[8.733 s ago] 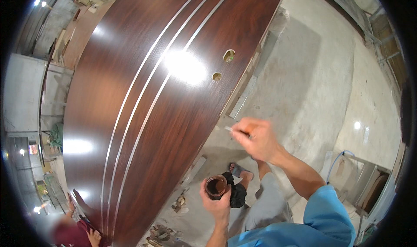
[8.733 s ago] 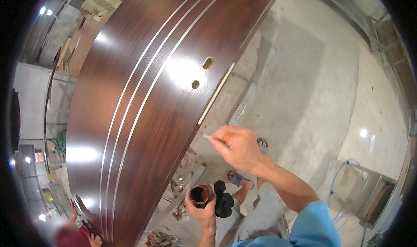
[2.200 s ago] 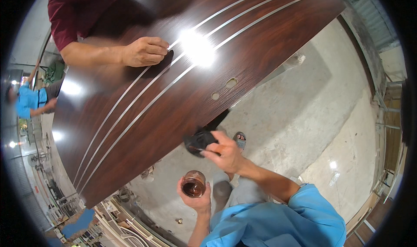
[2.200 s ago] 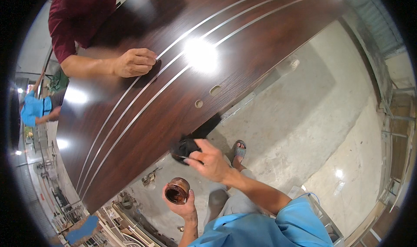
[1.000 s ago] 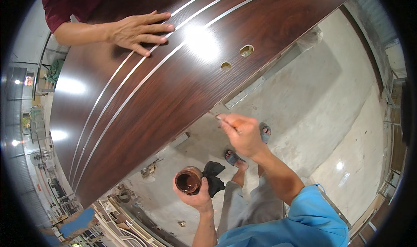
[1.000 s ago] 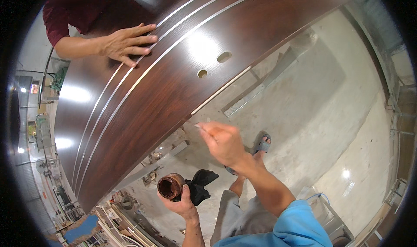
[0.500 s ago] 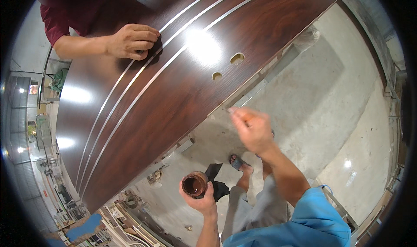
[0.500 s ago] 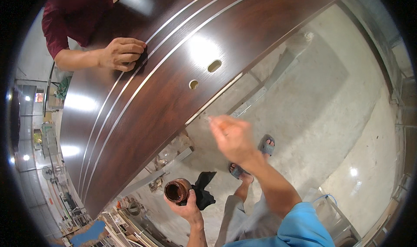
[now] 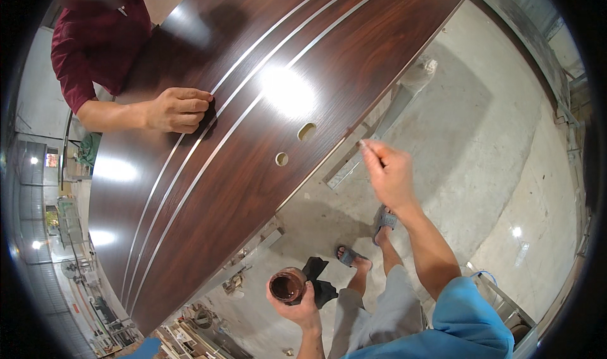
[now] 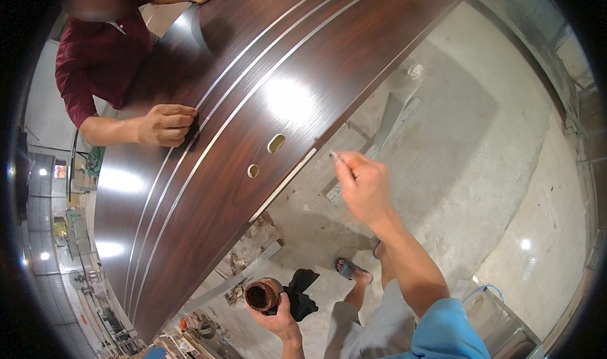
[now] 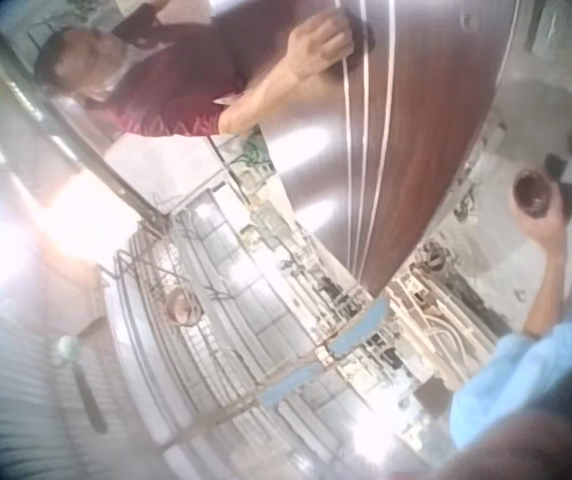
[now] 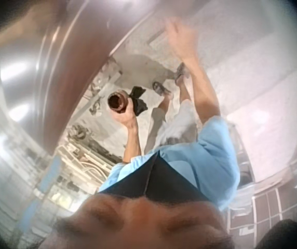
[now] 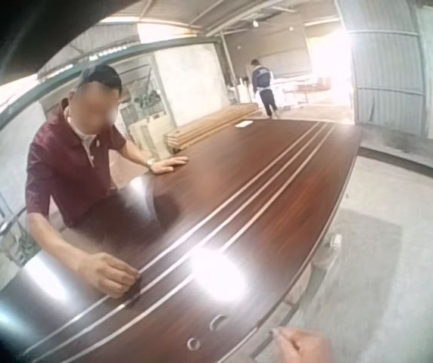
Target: The person applies a dark finish to a large wooden tabletop using a small brush and a container of finish. They repeatedly dip the brush and spread the finish along the surface, focusing on edges and inlaid lines. Another person wipes the surface with a cloth while the camera wearer continues applying finish.
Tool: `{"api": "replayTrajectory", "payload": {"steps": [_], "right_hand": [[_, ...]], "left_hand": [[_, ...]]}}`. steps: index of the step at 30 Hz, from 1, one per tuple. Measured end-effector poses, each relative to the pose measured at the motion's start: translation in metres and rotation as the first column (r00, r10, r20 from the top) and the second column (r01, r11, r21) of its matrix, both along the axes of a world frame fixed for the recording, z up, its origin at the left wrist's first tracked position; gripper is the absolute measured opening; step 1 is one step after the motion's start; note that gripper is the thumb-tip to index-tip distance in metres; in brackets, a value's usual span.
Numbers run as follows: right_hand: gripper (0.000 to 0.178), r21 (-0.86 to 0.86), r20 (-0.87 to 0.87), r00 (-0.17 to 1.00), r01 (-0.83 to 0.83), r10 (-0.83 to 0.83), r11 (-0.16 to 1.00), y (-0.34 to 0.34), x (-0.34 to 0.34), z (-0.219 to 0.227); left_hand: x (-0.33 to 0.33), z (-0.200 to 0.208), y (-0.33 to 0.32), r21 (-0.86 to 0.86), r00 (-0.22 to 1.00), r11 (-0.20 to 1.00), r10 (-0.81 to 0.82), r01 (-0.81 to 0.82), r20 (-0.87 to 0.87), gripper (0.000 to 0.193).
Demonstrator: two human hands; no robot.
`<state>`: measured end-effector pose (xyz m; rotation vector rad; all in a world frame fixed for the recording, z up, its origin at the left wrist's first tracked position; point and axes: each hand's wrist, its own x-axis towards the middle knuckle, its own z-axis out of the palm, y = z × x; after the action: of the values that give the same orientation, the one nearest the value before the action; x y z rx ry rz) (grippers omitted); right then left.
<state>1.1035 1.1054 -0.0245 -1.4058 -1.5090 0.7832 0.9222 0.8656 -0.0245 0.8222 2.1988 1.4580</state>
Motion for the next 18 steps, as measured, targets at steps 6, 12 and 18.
{"api": "replayTrajectory", "payload": {"steps": [6, 12, 18], "right_hand": [[0.016, 0.202, -0.025, 0.992, -0.114, 0.122, 0.973, 0.016, 0.013, 0.004], [0.013, -0.057, -0.140, 0.985, 0.094, -0.101, 0.994, 0.037, 0.039, 0.003], [0.013, 0.123, -0.041, 0.996, -0.071, 0.076, 0.990, 0.041, 0.048, 0.006]], "left_hand": [[0.020, -0.001, 0.023, -0.014, 0.999, 1.000, -0.024, 0.023, -0.031, 0.078], [0.026, -0.001, 0.036, -0.023, 1.000, 0.999, -0.024, 0.024, -0.016, 0.080], [0.037, -0.001, 0.050, -0.011, 1.000, 1.000, -0.026, 0.026, 0.007, 0.081]]}}
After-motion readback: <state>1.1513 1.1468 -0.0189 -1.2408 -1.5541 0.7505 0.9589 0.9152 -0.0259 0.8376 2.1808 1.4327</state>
